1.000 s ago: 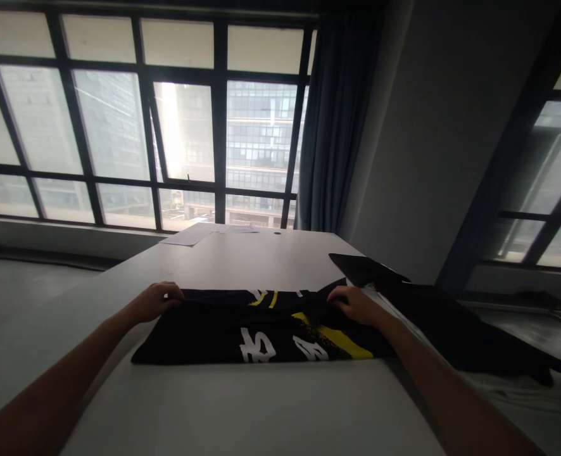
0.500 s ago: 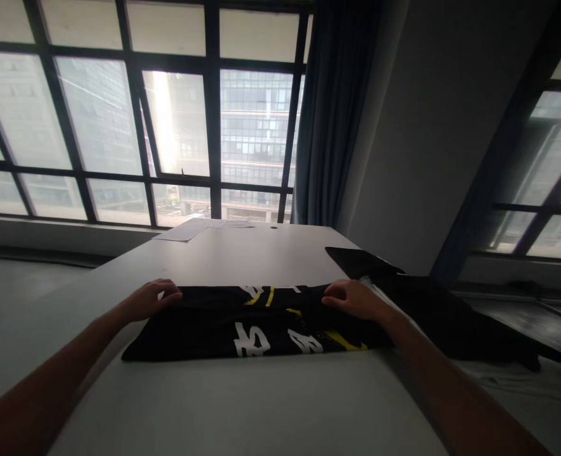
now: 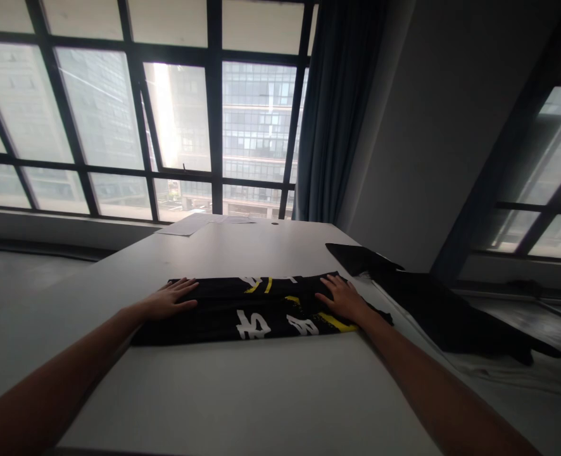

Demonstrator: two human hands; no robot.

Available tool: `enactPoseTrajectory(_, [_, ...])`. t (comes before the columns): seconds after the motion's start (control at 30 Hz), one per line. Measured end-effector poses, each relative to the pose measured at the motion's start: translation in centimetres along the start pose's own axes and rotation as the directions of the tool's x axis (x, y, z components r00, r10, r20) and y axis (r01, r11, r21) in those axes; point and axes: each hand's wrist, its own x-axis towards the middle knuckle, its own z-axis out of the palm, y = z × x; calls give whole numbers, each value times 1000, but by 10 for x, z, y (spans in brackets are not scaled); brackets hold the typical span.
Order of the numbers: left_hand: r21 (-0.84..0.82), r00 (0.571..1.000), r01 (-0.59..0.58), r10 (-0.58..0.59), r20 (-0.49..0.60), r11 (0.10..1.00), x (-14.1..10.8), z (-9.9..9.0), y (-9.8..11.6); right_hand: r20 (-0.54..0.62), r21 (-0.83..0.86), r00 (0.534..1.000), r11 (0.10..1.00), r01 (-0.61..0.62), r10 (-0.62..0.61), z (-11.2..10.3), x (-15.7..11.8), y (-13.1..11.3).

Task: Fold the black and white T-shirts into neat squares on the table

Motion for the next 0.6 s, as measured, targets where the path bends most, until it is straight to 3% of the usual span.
enactPoseTrajectory(0.07, [-12,1000,20,-20,7,1000,-1,-1,1,-77,-58,994,995,-83,79,-9,-5,-11])
enactPoseTrajectory(0.1, [-15,1000,27,-27,15,1000,-1,-1,1,-57,-58,990,989,-134,130,-13,-8,-17])
enactPoseTrajectory(0.2, [-22,998,50,-49,41,999,-2,-4,-2,136,-68,962,971,-228,236,-17,-15,-33])
enactPoseTrajectory(0.3, [-29,995,93,-91,48,995,-4,-6,-9,241,-105,943,972,-208,228,-6,-11,-45])
enactPoseTrajectory(0.43, [-26,984,179,-178,16,984,-4,-7,-22,202,-95,956,976,-197,213,13,17,-55])
enactPoseTrajectory(0.6, [-8,955,298,-298,-17,955,-1,-4,-28,129,-95,987,992,-82,94,30,82,-57])
